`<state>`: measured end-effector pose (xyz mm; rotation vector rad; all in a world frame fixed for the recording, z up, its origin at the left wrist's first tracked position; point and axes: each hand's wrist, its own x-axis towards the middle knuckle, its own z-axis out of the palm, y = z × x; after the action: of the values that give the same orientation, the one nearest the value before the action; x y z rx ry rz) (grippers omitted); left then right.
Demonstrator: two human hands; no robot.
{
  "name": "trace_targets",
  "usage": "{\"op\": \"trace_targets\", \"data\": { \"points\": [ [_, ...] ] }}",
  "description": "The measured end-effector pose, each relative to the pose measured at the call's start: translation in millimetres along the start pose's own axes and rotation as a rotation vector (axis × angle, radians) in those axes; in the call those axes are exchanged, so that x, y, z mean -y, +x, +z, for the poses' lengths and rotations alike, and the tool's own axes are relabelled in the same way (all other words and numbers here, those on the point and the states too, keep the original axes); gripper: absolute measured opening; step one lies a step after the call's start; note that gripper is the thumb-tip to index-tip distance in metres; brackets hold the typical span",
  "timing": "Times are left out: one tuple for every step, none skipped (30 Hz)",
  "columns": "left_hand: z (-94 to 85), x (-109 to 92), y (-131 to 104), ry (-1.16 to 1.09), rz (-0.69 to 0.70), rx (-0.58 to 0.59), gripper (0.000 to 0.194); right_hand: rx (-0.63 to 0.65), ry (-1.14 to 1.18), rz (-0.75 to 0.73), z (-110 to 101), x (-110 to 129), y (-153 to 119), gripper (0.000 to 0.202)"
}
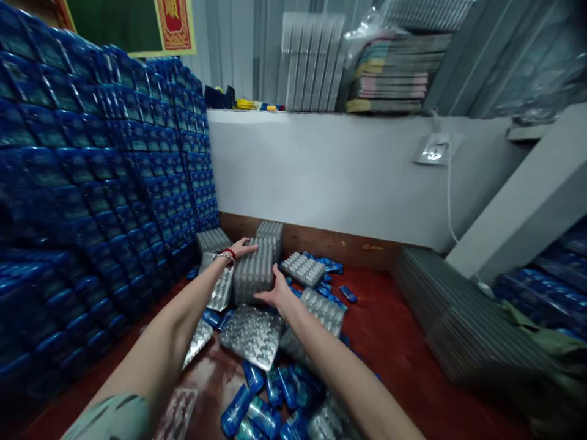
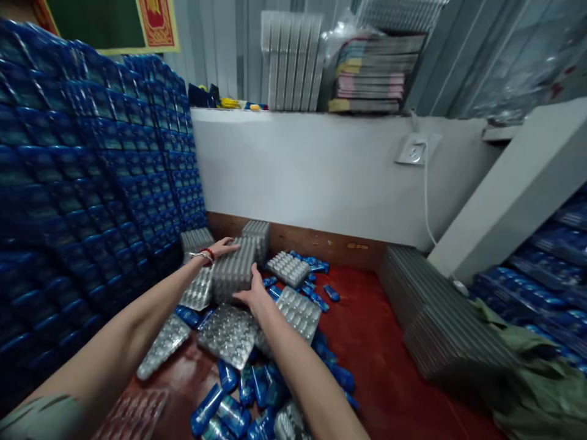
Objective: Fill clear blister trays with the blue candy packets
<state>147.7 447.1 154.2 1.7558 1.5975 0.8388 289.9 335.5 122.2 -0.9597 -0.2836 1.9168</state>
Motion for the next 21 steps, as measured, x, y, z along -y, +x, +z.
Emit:
{"op": "trace_targets", "data": {
  "points": [
    [2.4,1.5,-4.7,0.019,0.020,0.004,0.062,-0.070,0.057,-0.013,0.9,-1.3,3.4,0.039],
    [3.5,2.0,-12.4,0.037,0.041,0.005,0.063,-0.115,0.101,-0.023,0.9,-2.3,3.7,0.035],
    [2.9,1.2,-22.5,0.053,0.062,0.004,0.066,-0.139,0.136,-0.037,0.4,-3.0,0.9,0.030],
    [0.6,-0.9,-34.3,0.070,0.089,0.001,0.069,-0.145,0.164,-0.057,-0.5,-3.2,-4.9,0.025],
    [-3.4,-4.4,-46.7,0.083,0.122,-0.004,0.071,-0.143,0.192,-0.076,-1.6,-2.5,-13.4,0.021],
    [-8.6,-9.7,-58.6,0.092,0.159,-0.010,0.071,-0.122,0.212,-0.100,-2.8,-0.4,-24.2,0.017],
    [-14.3,-17.3,-69.6,0.108,0.224,-0.031,0.070,-0.084,0.218,-0.131,-4.3,3.2,-37.2,0.014],
    [-19.4,-27.8,-79.3,0.102,0.282,-0.062,0.068,-0.034,0.209,-0.168,-6.3,8.6,-52.3,0.012],
    [-22.9,-41.7,-88.0,0.089,0.348,-0.095,0.066,0.023,0.186,-0.215,-9.4,15.8,-69.7,0.011],
    [-23.7,-59.2,-96.3,0.073,0.416,-0.130,0.064,0.079,0.150,-0.277,-14.0,24.3,-89.6,0.011],
    [-21.0,-80.2,-104.9,0.049,0.487,-0.155,0.062,0.123,0.103,-0.355,-20.6,33.8,-112.0,0.010],
    [-14.3,-104.1,-114.4,0.023,0.560,-0.164,0.061,0.140,0.049,-0.445,-29.6,43.7,-136.9,0.012],
    [-3.4,-129.9,-125.0,-0.005,0.636,-0.163,0.061,0.132,-0.017,-0.543,-41.1,53.5,-164.0,0.016],
    [11.8,-156.2,-136.8,-0.034,0.716,-0.155,0.060,0.101,-0.087,-0.641,-55.2,62.5,-192.6,0.023],
    [30.8,-181.6,-150.0,-0.063,0.798,-0.139,0.059,0.039,-0.152,-0.733,-72.0,70.4,-222.1,0.032],
    [53.2,-204.8,-164.2,-0.084,0.872,-0.128,0.058,-0.041,-0.210,-0.803,-91.0,76.5,-251.4,0.039],
    [78.2,-224.6,-179.5,-0.091,0.932,-0.114,0.059,-0.134,-0.241,-0.841,-111.9,80.5,-279.8,0.043],
    [104.8,-240.2,-195.3,-0.100,0.968,-0.096,0.059,-0.227,-0.259,-0.854,-134.2,82.2,-306.3,0.044],
    [132.3,-251.2,-211.4,-0.092,0.977,-0.059,0.059,-0.308,-0.274,-0.835,-157.2,81.5,-330.1,0.044],
    [159.7,-257.8,-227.2,-0.082,0.959,-0.005,0.060,-0.383,-0.275,-0.796,-180.5,78.8,-350.5,0.042],
    [186.5,-260.3,-242.0,-0.068,0.919,0.064,0.060,-0.447,-0.268,-0.738,-203.4,74.5,-367.2,0.041]
  ]
}}
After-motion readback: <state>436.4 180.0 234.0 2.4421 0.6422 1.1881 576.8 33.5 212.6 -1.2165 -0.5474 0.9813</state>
